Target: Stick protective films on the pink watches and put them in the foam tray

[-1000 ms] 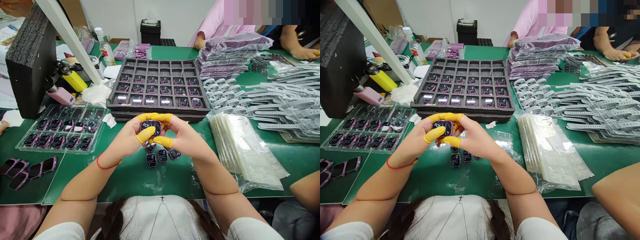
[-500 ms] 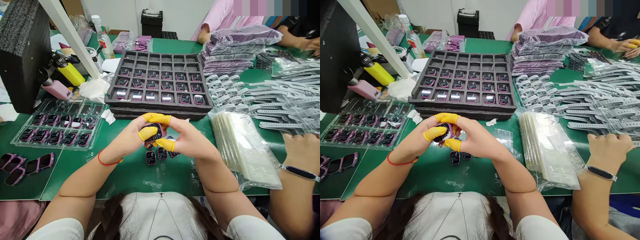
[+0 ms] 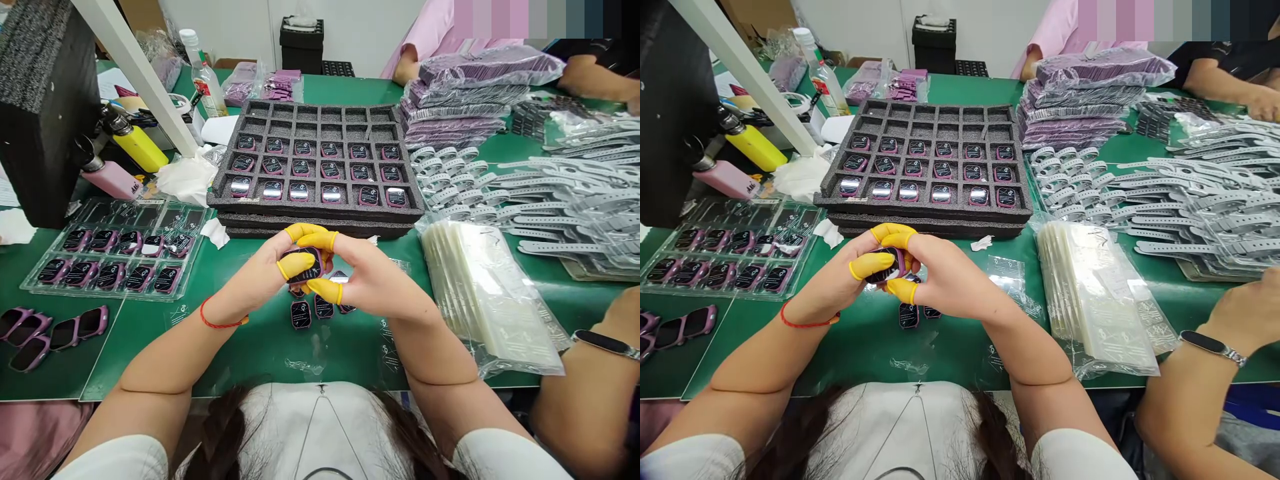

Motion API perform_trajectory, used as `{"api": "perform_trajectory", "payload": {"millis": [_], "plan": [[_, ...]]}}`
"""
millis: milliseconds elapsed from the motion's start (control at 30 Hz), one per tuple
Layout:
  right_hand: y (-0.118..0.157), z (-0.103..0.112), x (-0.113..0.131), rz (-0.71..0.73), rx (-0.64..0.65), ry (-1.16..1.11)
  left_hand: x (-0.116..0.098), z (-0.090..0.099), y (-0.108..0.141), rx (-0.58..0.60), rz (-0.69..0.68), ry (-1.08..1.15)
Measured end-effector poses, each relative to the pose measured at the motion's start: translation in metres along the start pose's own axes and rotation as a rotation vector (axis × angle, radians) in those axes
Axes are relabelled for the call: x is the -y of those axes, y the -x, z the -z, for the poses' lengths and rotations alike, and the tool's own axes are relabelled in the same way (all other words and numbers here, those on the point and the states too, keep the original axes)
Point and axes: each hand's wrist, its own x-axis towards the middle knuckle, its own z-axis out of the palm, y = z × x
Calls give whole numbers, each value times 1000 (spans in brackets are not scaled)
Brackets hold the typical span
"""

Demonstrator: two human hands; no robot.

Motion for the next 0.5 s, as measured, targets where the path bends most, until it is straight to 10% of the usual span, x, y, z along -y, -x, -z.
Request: {"api": "perform_trajectory", "payload": {"millis": [500], "plan": [[-2,-3,-4,-16,-8,21,0,-1,-6,-38,-17,-72]]}}
